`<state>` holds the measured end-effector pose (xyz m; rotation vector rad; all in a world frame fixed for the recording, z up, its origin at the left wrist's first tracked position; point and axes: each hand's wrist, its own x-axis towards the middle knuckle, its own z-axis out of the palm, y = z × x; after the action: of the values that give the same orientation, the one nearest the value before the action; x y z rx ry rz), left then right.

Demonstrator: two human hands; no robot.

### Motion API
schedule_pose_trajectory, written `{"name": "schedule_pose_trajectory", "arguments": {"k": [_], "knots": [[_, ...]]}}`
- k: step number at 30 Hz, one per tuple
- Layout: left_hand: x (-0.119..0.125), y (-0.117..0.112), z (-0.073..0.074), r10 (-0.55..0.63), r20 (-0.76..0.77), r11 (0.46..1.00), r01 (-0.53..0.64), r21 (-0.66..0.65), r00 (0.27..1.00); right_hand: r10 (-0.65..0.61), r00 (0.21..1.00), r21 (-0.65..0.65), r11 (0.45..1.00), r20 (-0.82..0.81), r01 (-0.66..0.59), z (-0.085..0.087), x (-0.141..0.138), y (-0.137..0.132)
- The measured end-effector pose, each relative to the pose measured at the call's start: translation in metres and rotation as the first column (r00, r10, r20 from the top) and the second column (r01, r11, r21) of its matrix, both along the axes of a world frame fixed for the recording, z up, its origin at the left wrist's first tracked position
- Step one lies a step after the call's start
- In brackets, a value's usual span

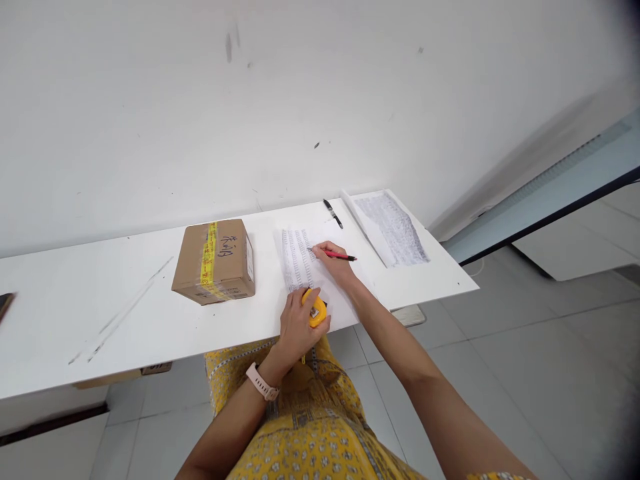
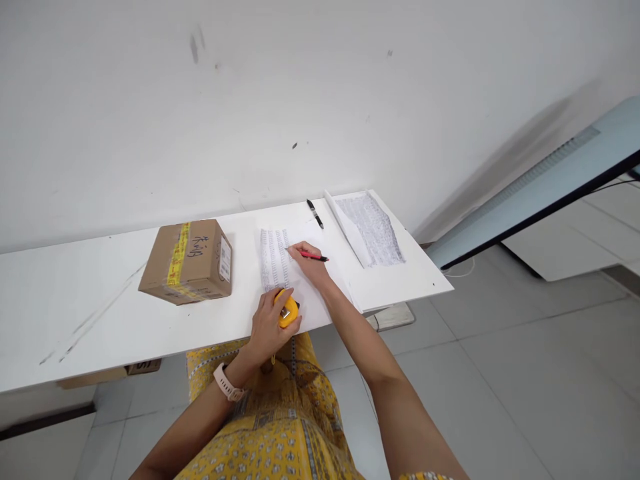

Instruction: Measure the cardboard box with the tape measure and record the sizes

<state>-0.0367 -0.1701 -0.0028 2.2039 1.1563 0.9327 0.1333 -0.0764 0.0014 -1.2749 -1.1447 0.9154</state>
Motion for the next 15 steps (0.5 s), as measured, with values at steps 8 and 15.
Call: {"name": "schedule_pose_trajectory", "arguments": {"k": [8, 15], "knots": [[0.0, 0.036, 0.03, -0.178, -0.331, 0.968, 0.105, -0.226, 0.927, 0.022, 1.0, 0.03, 0.999, 0.017, -0.023, -0.001, 0.002, -0.001], [-0.003, 0.07, 0.037, -0.352, -0.407, 0.916, 0.222, -0.334, 0.843, -0.056, 0.998, -0.041, 0.998, 0.027, 0.057, -0.009, 0.005, 0.002]]}}
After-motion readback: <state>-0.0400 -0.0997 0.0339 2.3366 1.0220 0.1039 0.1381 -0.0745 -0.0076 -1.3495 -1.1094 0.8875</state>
